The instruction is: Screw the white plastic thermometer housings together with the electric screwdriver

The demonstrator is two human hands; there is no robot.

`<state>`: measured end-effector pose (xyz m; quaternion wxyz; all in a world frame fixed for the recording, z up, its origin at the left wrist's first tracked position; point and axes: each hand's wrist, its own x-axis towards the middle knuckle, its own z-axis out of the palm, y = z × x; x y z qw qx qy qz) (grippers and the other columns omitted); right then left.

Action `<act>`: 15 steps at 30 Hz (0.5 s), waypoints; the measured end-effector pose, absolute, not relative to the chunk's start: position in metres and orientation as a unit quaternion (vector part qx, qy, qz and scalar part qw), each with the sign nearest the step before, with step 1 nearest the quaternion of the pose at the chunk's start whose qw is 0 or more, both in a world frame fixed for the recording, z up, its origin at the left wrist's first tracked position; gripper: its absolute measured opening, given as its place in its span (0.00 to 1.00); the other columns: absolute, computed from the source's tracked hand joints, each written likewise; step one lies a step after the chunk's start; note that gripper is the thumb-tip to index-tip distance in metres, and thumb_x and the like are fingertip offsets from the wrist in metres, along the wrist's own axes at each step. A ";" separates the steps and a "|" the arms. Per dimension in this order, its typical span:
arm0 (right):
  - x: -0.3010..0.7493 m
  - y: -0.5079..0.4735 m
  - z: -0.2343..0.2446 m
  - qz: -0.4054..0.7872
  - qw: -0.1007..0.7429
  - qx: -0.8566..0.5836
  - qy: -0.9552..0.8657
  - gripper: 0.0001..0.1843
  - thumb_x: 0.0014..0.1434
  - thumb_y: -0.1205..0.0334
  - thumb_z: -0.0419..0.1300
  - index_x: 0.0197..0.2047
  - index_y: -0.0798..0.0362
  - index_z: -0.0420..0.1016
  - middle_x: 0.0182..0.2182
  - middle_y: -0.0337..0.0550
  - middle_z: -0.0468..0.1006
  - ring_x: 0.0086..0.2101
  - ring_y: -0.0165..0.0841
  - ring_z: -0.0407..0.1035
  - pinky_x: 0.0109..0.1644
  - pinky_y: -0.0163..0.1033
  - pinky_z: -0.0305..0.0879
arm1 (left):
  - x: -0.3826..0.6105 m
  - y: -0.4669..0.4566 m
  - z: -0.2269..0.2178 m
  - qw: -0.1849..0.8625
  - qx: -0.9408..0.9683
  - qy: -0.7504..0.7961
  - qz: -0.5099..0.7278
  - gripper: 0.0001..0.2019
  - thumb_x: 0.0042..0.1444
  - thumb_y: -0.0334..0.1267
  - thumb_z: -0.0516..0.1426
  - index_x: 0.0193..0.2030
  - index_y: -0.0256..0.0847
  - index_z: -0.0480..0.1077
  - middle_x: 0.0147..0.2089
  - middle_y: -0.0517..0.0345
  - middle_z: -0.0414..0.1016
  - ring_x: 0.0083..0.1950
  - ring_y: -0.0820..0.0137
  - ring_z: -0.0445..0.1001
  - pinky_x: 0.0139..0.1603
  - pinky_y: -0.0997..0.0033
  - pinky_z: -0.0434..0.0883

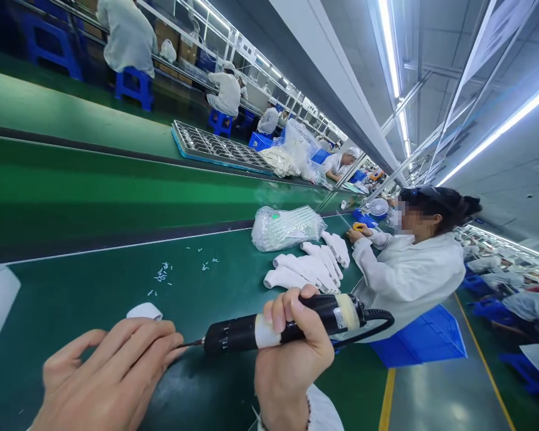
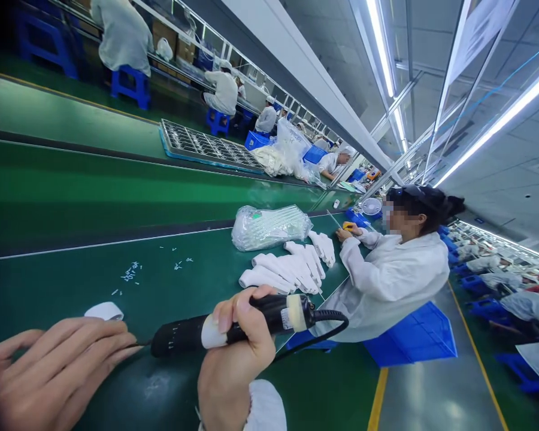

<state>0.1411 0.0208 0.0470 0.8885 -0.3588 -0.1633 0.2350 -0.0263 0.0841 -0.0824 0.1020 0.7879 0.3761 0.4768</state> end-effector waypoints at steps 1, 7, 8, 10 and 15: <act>0.144 0.020 0.049 0.223 0.887 -0.368 -0.168 0.13 0.51 0.62 0.67 0.34 0.51 0.65 0.19 0.30 0.61 0.18 0.24 0.56 0.23 0.32 0.62 | -0.029 0.081 -0.073 0.078 0.801 0.386 0.450 0.11 0.70 0.49 0.54 0.45 0.57 0.79 0.46 0.65 0.85 0.50 0.55 0.79 0.46 0.54 0.65; 0.163 0.012 0.058 0.177 0.899 -0.372 -0.145 0.14 0.41 0.68 0.64 0.32 0.52 0.65 0.19 0.32 0.58 0.19 0.24 0.54 0.25 0.31 0.59 | -0.043 0.072 -0.027 0.085 0.794 0.582 0.152 0.19 0.63 0.47 0.62 0.55 0.36 0.75 0.55 0.38 0.78 0.55 0.44 0.75 0.50 0.50 0.69; 0.166 0.012 0.057 0.165 0.892 -0.391 -0.157 0.13 0.42 0.67 0.63 0.32 0.52 0.65 0.20 0.32 0.58 0.19 0.24 0.53 0.25 0.31 0.59 | -0.045 0.073 -0.023 0.108 0.789 0.597 0.092 0.16 0.64 0.44 0.62 0.52 0.35 0.75 0.52 0.38 0.79 0.54 0.45 0.76 0.49 0.51 0.69; 0.169 0.011 0.055 0.163 0.885 -0.405 -0.163 0.11 0.42 0.65 0.60 0.31 0.52 0.64 0.20 0.33 0.56 0.20 0.25 0.52 0.24 0.32 0.58 | -0.046 0.075 -0.017 0.151 0.779 0.609 0.024 0.08 0.67 0.35 0.57 0.47 0.35 0.76 0.49 0.40 0.79 0.51 0.47 0.76 0.47 0.53 0.69; 0.164 0.002 0.054 0.187 0.882 -0.386 -0.195 0.09 0.46 0.67 0.60 0.33 0.51 0.66 0.22 0.34 0.56 0.21 0.26 0.52 0.25 0.35 0.57 | -0.043 0.074 -0.005 0.390 0.637 0.629 0.216 0.09 0.72 0.39 0.51 0.43 0.40 0.70 0.38 0.49 0.77 0.37 0.60 0.76 0.38 0.62 0.68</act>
